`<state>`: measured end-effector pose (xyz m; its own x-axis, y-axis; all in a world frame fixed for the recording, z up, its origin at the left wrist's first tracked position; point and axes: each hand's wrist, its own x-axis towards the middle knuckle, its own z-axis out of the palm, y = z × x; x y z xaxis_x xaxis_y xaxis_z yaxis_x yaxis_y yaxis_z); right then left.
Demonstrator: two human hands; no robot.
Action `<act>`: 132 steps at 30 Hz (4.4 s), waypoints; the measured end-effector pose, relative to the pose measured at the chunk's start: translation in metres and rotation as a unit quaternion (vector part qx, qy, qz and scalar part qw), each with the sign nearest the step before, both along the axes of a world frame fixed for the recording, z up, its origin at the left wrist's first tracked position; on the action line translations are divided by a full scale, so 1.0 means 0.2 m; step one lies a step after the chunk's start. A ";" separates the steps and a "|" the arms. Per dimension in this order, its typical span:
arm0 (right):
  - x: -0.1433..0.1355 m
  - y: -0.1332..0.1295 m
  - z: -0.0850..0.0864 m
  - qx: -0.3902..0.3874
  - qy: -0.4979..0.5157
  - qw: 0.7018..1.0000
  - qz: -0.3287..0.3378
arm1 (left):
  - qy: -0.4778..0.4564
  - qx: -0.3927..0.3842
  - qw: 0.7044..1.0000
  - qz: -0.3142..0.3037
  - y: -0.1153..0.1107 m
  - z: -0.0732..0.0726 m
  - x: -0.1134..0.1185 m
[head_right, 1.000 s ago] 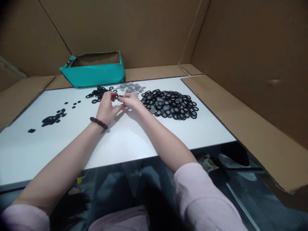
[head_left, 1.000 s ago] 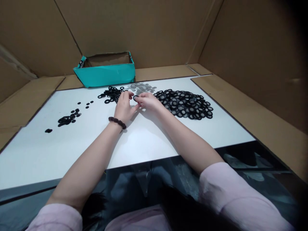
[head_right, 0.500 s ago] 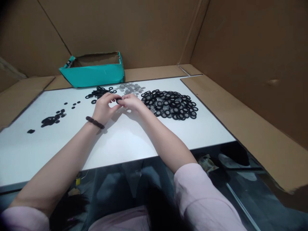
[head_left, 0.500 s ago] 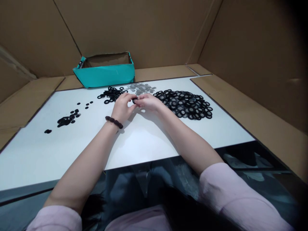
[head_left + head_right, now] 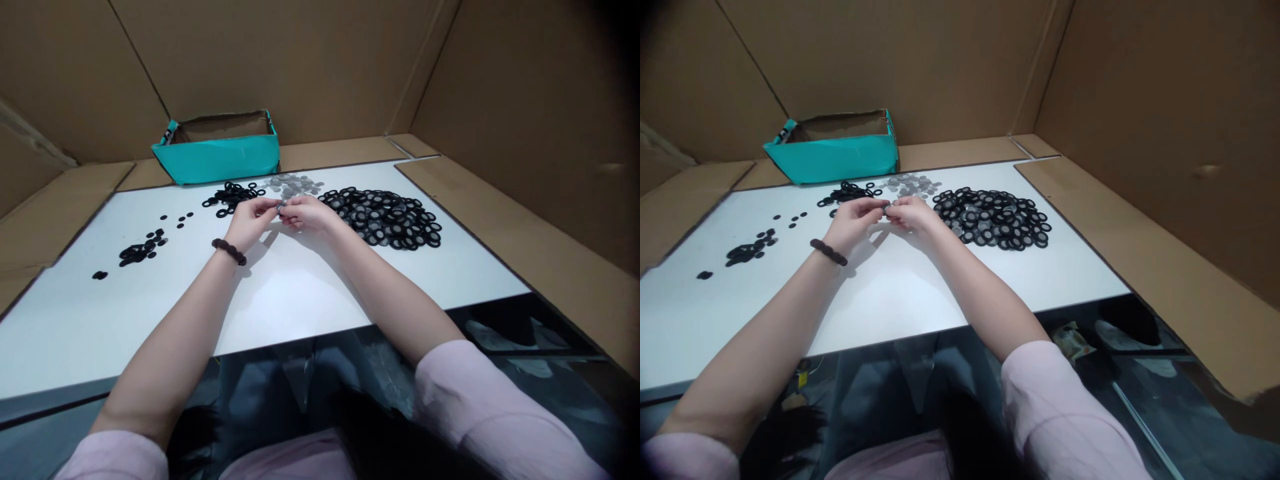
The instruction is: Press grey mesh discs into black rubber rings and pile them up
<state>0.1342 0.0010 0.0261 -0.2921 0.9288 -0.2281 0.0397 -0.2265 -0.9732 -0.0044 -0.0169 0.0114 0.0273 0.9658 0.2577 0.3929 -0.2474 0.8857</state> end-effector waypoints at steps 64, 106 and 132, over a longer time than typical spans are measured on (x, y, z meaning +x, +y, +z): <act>-0.04 0.02 -0.07 0.170 0.003 0.983 -0.074 | -0.239 -0.159 0.957 0.041 -0.02 0.02 0.04; -0.03 0.01 -0.07 0.126 -0.043 0.990 0.039 | -0.152 -0.218 0.960 -0.091 0.02 -0.04 0.03; -0.02 0.01 -0.07 0.110 -0.048 0.992 0.032 | -0.091 -0.177 0.980 -0.012 0.04 -0.06 0.03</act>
<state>0.1294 0.0031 0.0130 -0.3399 0.9391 -0.0506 0.1418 -0.0020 -0.9899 0.0014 -0.0089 -0.0015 0.0362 0.9952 -0.0912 0.2188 0.0812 0.9724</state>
